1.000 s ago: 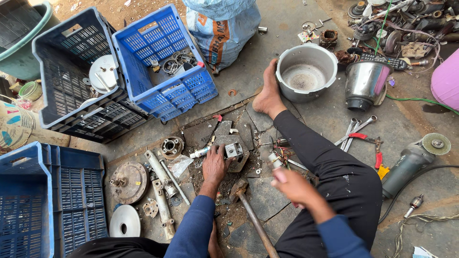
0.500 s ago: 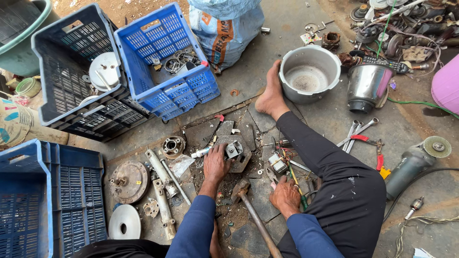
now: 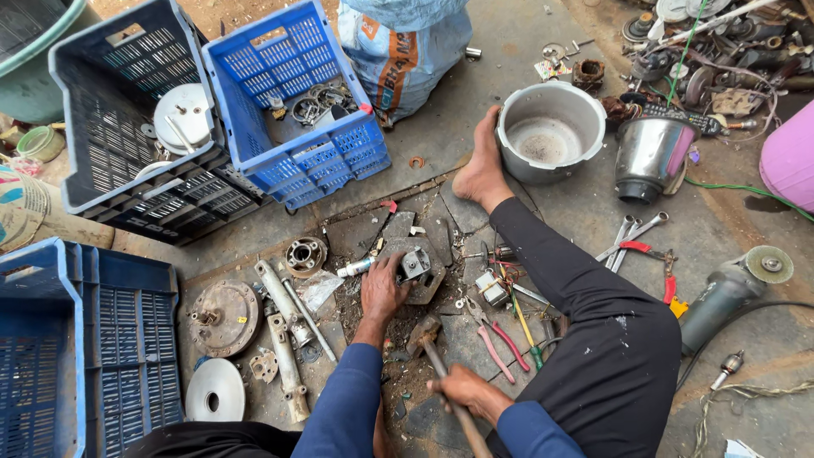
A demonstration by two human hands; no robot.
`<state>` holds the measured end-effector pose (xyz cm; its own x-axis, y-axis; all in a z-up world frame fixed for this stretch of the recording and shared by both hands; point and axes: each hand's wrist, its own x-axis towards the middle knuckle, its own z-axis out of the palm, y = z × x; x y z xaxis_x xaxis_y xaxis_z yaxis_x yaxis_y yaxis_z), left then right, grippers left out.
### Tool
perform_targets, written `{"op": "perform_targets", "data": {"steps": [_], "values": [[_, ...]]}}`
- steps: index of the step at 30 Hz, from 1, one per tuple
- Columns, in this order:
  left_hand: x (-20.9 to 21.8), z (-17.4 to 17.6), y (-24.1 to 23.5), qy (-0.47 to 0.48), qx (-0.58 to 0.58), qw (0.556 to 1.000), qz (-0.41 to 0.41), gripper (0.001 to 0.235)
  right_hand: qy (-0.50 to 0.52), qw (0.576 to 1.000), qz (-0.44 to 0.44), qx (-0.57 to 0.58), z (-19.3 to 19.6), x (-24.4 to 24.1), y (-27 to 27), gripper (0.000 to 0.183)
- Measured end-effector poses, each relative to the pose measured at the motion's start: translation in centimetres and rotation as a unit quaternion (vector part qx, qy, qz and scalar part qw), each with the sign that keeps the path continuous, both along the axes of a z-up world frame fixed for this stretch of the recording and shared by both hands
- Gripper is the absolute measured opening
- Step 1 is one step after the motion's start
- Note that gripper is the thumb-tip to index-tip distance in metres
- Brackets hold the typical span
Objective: The person sits on the floor and uses pliers and a hammer to disassemble and separate components from a metal part. They place the separated pieces into a blue crate and continue working on the remaining assembly.
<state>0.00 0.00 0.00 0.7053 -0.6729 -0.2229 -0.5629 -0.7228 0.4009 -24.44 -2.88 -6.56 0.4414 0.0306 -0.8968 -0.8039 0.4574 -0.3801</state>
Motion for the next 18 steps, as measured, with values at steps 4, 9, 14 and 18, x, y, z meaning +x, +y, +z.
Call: {"op": "perform_targets", "data": {"steps": [4, 9, 14, 18], "values": [[0.3, 0.6, -0.1, -0.028, -0.060, 0.998, -0.003, 0.077, -0.027, 0.999, -0.027, -0.018, -1.8, 0.4, -1.0, 0.056], [1.0, 1.1, -0.1, 0.005, -0.025, 1.000, -0.005, 0.079, -0.013, 0.999, -0.033, -0.001, -2.6, 0.1, -0.4, 0.049], [0.7, 0.6, 0.1, 0.001, -0.030, 1.000, 0.003, 0.085, -0.017, 0.998, -0.056, -0.020, -0.5, -0.9, -0.5, 0.043], [0.7, 0.2, 0.3, 0.015, -0.042, 0.999, 0.017, 0.079, -0.052, 0.994, -0.047, -0.087, 4.2, -2.7, -1.5, 0.037]]}}
